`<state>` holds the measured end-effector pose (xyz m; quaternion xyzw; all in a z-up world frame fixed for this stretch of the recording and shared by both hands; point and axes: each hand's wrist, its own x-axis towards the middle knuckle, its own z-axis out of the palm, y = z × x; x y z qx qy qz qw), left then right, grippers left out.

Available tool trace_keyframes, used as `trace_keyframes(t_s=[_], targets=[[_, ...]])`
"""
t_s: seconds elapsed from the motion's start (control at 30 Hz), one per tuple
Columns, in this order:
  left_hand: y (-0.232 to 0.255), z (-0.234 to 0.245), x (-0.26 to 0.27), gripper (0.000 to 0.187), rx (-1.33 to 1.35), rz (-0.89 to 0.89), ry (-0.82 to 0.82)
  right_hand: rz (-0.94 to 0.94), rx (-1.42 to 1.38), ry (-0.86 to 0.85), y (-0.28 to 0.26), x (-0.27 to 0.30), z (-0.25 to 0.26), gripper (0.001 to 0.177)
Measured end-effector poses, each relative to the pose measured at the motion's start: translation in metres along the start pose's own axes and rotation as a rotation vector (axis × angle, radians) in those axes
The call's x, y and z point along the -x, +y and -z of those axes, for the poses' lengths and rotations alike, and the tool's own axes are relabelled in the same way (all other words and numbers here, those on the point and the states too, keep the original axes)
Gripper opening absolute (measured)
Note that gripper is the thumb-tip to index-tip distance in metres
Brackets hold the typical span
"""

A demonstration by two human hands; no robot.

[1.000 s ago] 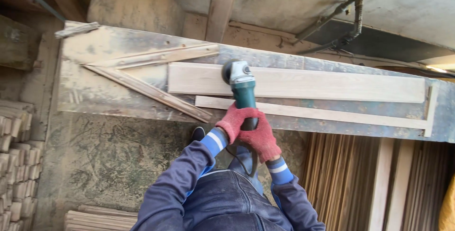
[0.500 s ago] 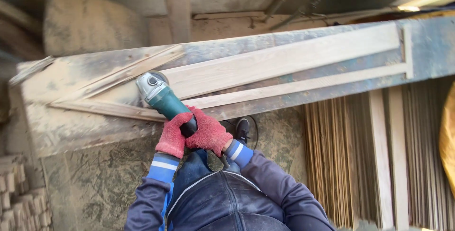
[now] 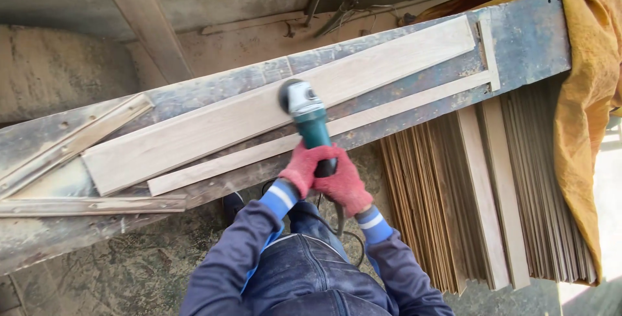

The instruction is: Using a handheld power tool to sand down wooden planks on a workbench.

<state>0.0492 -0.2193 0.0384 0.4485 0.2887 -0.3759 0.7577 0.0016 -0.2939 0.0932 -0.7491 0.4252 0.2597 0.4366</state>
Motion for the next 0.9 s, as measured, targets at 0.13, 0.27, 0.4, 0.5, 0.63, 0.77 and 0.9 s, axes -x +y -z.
trace_keyframes(t_s=[0.13,0.27,0.4,0.5,0.63,0.77,0.9], targets=[[-0.037,-0.059,-0.039,0.062,-0.081,0.010,-0.035,0.001,-0.112,0.097,0.043,-0.050,0.047,0.085],[-0.055,-0.087,-0.057,0.064,-0.193,0.011,-0.031,0.022,-0.194,0.163,0.059,-0.066,0.074,0.076],[-0.045,-0.086,-0.045,0.066,-0.216,0.010,0.006,0.031,-0.190,0.147,0.064,-0.074,0.072,0.074],[-0.031,-0.064,-0.027,0.062,-0.244,0.015,0.015,0.030,-0.102,0.129,0.075,-0.083,0.051,0.078],[-0.026,-0.024,-0.006,0.065,-0.210,-0.018,0.054,0.042,-0.116,0.087,0.046,-0.038,0.015,0.073],[-0.007,0.027,0.034,0.064,-0.104,-0.007,0.111,0.071,0.048,0.036,0.033,0.001,-0.034,0.086],[-0.002,0.087,0.052,0.073,-0.021,-0.013,0.141,0.143,0.066,-0.005,0.008,0.038,-0.085,0.085]])
